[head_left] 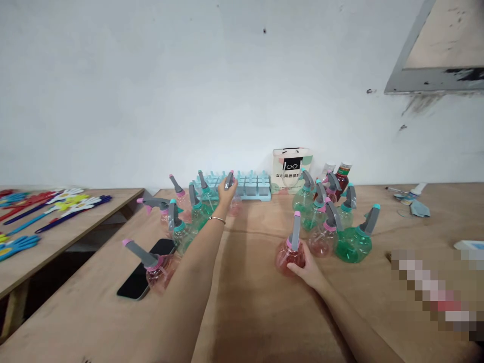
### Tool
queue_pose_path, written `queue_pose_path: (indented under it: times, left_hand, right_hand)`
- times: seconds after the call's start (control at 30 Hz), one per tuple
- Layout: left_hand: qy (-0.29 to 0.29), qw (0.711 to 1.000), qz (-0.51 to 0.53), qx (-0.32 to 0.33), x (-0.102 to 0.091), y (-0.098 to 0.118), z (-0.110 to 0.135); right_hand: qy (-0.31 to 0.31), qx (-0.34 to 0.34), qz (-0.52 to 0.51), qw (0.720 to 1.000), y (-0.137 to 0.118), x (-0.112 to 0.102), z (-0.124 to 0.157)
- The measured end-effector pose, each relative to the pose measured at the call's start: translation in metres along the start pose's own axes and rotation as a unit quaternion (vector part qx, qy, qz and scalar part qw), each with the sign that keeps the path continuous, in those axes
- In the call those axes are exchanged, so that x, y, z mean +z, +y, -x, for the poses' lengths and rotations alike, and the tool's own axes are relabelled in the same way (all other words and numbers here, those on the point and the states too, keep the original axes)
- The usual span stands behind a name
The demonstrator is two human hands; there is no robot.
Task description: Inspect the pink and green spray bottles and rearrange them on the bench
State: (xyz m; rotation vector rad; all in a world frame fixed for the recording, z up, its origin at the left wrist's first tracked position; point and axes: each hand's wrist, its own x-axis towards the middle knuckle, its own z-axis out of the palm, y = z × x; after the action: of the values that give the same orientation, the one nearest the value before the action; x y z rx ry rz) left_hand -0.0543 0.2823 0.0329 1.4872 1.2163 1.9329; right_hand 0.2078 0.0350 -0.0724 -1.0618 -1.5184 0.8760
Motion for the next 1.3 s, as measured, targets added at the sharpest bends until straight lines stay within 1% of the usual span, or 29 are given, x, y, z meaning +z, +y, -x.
queue_pose_path:
  times: [0.13,0.27,0.33,0.4,0.47,0.53,0.6,0.63,0.67,0.7,0.73,0.77,0.8,0.83,0.87,0.9,0.97,1.03,1.1,1.17,1.2,1.23,1.27,1.3]
  left_hand:
    - [0.018,0.999,-0.025,0.034,-0.001,-0.014,-0.006]
    - [0.022,0.996,-0.075,0.045,-0.003,-0.027,-0.007]
    - [0.029,0.994,-0.094,0.049,-0.004,-0.029,-0.006]
    - [0.051,0.991,-0.115,0.052,-0.006,-0.025,0.001]
    - [0.096,0.985,-0.137,0.043,-0.008,-0.016,0.019]
    - [0.146,0.978,-0.143,0.032,-0.01,-0.004,0.051]
    - [0.137,0.981,-0.127,0.052,-0.015,0.009,0.093]
    - [0.128,0.984,-0.11,0.059,-0.018,0.015,0.115]
    - [0.096,0.99,-0.083,0.063,-0.021,0.022,0.138]
    - [0.029,0.997,-0.045,0.057,-0.025,0.028,0.158]
    - [-0.047,0.998,-0.006,0.044,-0.028,0.034,0.176]
    - [-0.124,0.991,0.029,0.033,-0.032,0.04,0.19]
    - [-0.19,0.98,0.057,0.026,-0.035,0.046,0.201]
    - [-0.239,0.968,0.078,0.021,-0.038,0.051,0.208]
    - [-0.273,0.957,0.095,0.019,-0.041,0.057,0.212]
    - [-0.293,0.949,0.112,0.015,-0.043,0.063,0.213]
    - [-0.312,0.938,0.148,-0.004,-0.046,0.075,0.209]
    - [-0.311,0.935,0.165,-0.037,-0.048,0.088,0.2]
    - [-0.286,0.945,0.143,-0.07,-0.051,0.098,0.191]
    - [-0.259,0.956,0.108,-0.085,-0.053,0.105,0.183]
    - [-0.251,0.959,0.097,-0.087,-0.055,0.107,0.181]
    - [-0.249,0.961,0.087,-0.088,-0.057,0.109,0.179]
    - [-0.249,0.961,0.078,-0.093,-0.059,0.109,0.178]
    - [-0.249,0.961,0.068,-0.101,-0.06,0.11,0.178]
  right_hand:
    - [-0.007,-0.004,-0.017,1.0,0.001,0.0,0.001]
    - [-0.005,-0.004,-0.022,1.0,0.001,0.0,0.002]
    - [-0.005,-0.005,-0.018,1.0,0.002,0.0,0.002]
    - [-0.002,-0.009,-0.018,1.0,0.002,0.0,0.001]
    - [0.003,-0.014,-0.017,1.0,0.004,0.001,0.001]
    - [0.007,-0.011,-0.01,1.0,0.005,0.002,0.0]
    - [0.002,-0.005,-0.007,1.0,0.007,0.004,0.0]
    - [-0.003,-0.005,-0.008,1.0,0.008,0.005,0.001]
    - [-0.009,-0.005,-0.008,1.0,0.009,0.006,0.001]
    - [-0.016,-0.006,-0.005,1.0,0.009,0.007,0.002]
    - [-0.024,-0.006,0.005,1.0,0.01,0.008,0.003]
    - [-0.034,-0.004,0.024,0.999,0.01,0.009,0.004]
    - [-0.047,-0.003,0.051,0.998,0.01,0.01,0.005]
    - [-0.065,-0.003,0.085,0.994,0.01,0.011,0.006]
    - [-0.084,-0.007,0.123,0.989,0.008,0.012,0.007]
    - [-0.103,-0.015,0.162,0.981,0.006,0.013,0.008]
    - [-0.137,-0.038,0.23,0.963,0.0,0.016,0.009]
    - [-0.166,-0.059,0.276,0.945,-0.008,0.02,0.009]
    - [-0.192,-0.077,0.297,0.932,-0.015,0.022,0.01]
    - [-0.212,-0.095,0.297,0.926,-0.021,0.024,0.011]
    - [-0.21,-0.104,0.289,0.928,-0.023,0.024,0.012]
    - [-0.192,-0.113,0.278,0.934,-0.025,0.023,0.012]
    - [-0.151,-0.125,0.268,0.943,-0.026,0.021,0.013]
    - [-0.088,-0.144,0.26,0.951,-0.026,0.018,0.013]
